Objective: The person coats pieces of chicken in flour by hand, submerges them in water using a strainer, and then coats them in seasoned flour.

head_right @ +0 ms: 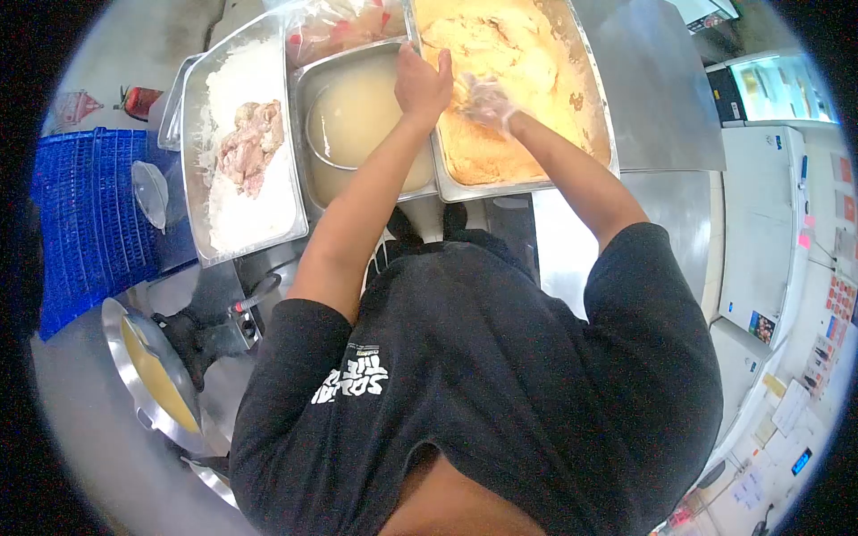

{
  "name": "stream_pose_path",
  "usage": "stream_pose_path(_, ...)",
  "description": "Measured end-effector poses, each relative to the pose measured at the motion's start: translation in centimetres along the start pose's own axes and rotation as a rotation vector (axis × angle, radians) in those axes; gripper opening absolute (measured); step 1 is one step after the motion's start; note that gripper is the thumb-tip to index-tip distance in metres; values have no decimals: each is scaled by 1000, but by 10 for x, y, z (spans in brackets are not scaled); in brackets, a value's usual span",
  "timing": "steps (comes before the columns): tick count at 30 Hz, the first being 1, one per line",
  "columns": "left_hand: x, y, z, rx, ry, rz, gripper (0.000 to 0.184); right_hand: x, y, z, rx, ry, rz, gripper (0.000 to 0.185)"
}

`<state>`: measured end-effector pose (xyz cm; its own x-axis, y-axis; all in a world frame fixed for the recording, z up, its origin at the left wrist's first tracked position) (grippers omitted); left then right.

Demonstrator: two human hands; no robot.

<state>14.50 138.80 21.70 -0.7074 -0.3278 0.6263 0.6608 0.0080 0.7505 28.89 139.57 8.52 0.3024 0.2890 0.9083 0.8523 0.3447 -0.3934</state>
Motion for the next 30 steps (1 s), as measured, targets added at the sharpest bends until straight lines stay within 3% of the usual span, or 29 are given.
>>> stream_pose_path(3, -3, -2, -1, 25, -46, 11, 64, -9, -36, -3, 54, -205, -156, 74)
stream_pose_path(5, -4, -1, -1, 40, -56, 23, 64, -23, -39, -12, 156, -186, -204, 76)
stream_pose_path(8, -4, 0, -1, 24, -53, 11, 64, -1, -55, -74, 492, -162, -278, 78)
stream_pose_path(9, -4, 1, 1, 25, -56, 17, 65, 10, -62, -83, 400, -329, -355, 77)
stream_pose_path(11, -5, -1, 0, 38, -65, 29, 65, 36, -86, -101, 632, 3, -293, 73)
stream_pose_path(13, -7, -2, -1, 50, -91, 30, 65, 17, -77, -98, 389, -354, -319, 55)
stream_pose_path(19, -1, 5, -1, -13, -34, 38, 66, -2, -47, -63, -96, -688, 197, 43)
stream_pose_path(23, -5, 0, -1, -2, -43, 19, 66, -24, -49, -58, 55, -438, -18, 39)
stream_pose_path(26, -5, 1, 0, 27, -65, 15, 66, 22, -59, -65, 170, -418, 287, 48)
stream_pose_path(27, -4, 2, 1, 25, -71, 16, 65, 24, -38, -52, -38, -485, 263, 59)
stream_pose_path(29, -2, 4, 0, 27, -83, 17, 64, 70, -19, -31, -86, -149, 660, 64)
stream_pose_path(30, -2, 4, 0, 36, -82, 20, 64, 79, -8, -13, -114, -195, 487, 63)
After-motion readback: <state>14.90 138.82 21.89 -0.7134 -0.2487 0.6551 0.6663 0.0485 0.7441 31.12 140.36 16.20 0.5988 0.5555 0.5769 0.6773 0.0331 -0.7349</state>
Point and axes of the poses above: each hand's wrist, its own z-axis towards the middle knuckle, its own x-axis out of the back of the hand, y = z × x, the point moved 9 cm from there along z, towards the middle knuckle, and after that the axes turned 2 degrees about -y, right-handed, at the moved point
